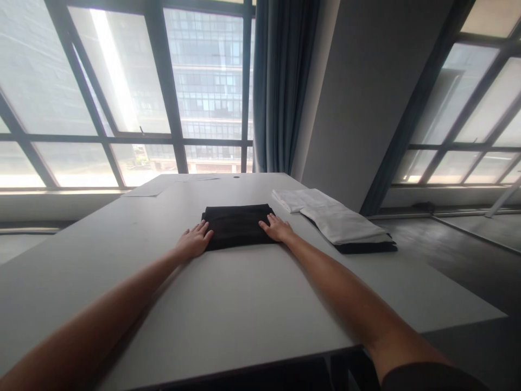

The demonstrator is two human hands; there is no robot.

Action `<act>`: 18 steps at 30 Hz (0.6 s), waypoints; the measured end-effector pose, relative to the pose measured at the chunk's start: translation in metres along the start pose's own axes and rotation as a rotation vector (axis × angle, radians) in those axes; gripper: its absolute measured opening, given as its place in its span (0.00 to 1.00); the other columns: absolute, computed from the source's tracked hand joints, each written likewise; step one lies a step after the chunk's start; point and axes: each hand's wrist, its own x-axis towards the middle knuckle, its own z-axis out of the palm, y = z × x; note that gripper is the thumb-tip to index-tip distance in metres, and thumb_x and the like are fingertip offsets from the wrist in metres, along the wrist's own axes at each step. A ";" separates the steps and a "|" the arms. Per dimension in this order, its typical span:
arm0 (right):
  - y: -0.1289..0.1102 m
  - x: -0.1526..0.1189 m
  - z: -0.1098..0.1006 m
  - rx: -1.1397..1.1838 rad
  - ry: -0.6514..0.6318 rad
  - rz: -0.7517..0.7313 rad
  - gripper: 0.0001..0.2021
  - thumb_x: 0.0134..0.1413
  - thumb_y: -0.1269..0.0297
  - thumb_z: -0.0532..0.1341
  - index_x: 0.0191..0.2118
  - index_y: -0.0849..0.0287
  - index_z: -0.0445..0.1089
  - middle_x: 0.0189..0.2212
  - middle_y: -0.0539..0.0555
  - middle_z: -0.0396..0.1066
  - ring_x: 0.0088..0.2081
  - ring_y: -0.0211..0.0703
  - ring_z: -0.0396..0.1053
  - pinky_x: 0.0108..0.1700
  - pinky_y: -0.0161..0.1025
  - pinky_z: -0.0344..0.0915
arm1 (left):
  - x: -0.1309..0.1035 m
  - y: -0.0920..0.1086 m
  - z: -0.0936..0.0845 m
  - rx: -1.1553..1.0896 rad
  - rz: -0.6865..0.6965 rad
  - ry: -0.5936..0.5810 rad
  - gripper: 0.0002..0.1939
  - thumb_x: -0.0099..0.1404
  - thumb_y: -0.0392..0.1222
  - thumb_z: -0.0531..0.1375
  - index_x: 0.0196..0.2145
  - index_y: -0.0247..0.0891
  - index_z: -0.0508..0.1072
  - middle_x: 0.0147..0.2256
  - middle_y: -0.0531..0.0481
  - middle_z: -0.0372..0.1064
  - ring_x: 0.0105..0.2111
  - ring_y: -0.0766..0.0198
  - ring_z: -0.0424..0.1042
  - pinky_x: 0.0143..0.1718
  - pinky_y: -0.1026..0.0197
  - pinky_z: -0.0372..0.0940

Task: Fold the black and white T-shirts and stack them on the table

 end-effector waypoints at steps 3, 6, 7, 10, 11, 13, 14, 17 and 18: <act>0.007 -0.008 0.000 0.019 0.036 0.055 0.41 0.64 0.39 0.41 0.72 0.66 0.44 0.71 0.62 0.42 0.71 0.51 0.41 0.68 0.54 0.36 | -0.009 -0.005 -0.003 0.029 0.020 -0.024 0.32 0.73 0.53 0.35 0.68 0.39 0.56 0.70 0.43 0.43 0.70 0.52 0.43 0.65 0.39 0.46; 0.009 -0.016 -0.002 0.020 0.093 0.105 0.39 0.65 0.41 0.42 0.69 0.68 0.52 0.69 0.66 0.49 0.69 0.54 0.45 0.68 0.55 0.38 | -0.014 -0.007 -0.003 0.047 0.016 -0.027 0.31 0.73 0.50 0.36 0.67 0.38 0.58 0.70 0.42 0.44 0.70 0.51 0.43 0.65 0.39 0.46; 0.010 -0.019 -0.004 0.011 0.119 0.125 0.38 0.65 0.42 0.42 0.67 0.69 0.57 0.67 0.68 0.53 0.68 0.56 0.49 0.67 0.56 0.41 | -0.014 -0.008 -0.003 0.047 0.014 -0.024 0.31 0.73 0.49 0.37 0.67 0.37 0.58 0.70 0.42 0.45 0.70 0.51 0.43 0.65 0.39 0.46; 0.014 -0.027 -0.012 -0.033 0.185 0.159 0.33 0.63 0.43 0.49 0.57 0.69 0.68 0.60 0.72 0.63 0.62 0.62 0.58 0.62 0.57 0.51 | -0.010 -0.016 -0.004 0.007 0.004 0.034 0.32 0.72 0.51 0.37 0.67 0.38 0.59 0.68 0.45 0.51 0.68 0.54 0.49 0.65 0.44 0.49; 0.016 -0.028 -0.015 -0.032 0.195 0.159 0.32 0.61 0.43 0.53 0.54 0.68 0.71 0.58 0.71 0.65 0.60 0.63 0.60 0.60 0.56 0.55 | -0.009 -0.019 -0.004 -0.013 0.013 0.067 0.32 0.72 0.52 0.37 0.66 0.40 0.60 0.67 0.46 0.55 0.67 0.56 0.52 0.65 0.48 0.50; 0.020 -0.030 -0.021 0.046 0.184 0.147 0.26 0.57 0.44 0.59 0.47 0.65 0.74 0.52 0.69 0.70 0.56 0.62 0.65 0.56 0.52 0.61 | -0.005 -0.027 -0.004 -0.044 0.042 0.124 0.31 0.71 0.54 0.38 0.63 0.44 0.65 0.64 0.50 0.61 0.64 0.59 0.58 0.64 0.54 0.53; 0.021 -0.029 -0.024 0.138 0.166 0.142 0.24 0.56 0.46 0.61 0.44 0.64 0.75 0.48 0.67 0.73 0.53 0.60 0.68 0.53 0.49 0.65 | -0.004 -0.030 -0.004 -0.048 0.058 0.141 0.30 0.71 0.54 0.39 0.62 0.45 0.66 0.63 0.51 0.63 0.63 0.59 0.60 0.63 0.55 0.53; 0.021 -0.024 -0.028 0.563 0.084 0.167 0.18 0.57 0.50 0.63 0.40 0.62 0.73 0.36 0.59 0.76 0.39 0.49 0.73 0.39 0.41 0.70 | -0.002 -0.034 -0.003 -0.035 0.062 0.151 0.30 0.70 0.54 0.40 0.60 0.45 0.69 0.62 0.52 0.64 0.62 0.58 0.62 0.63 0.54 0.55; 0.021 -0.022 -0.028 0.702 0.055 0.185 0.18 0.57 0.50 0.63 0.40 0.62 0.72 0.33 0.57 0.75 0.35 0.46 0.73 0.34 0.40 0.70 | -0.003 -0.033 -0.003 -0.029 0.062 0.150 0.30 0.70 0.53 0.40 0.60 0.44 0.69 0.62 0.51 0.64 0.62 0.57 0.62 0.63 0.54 0.55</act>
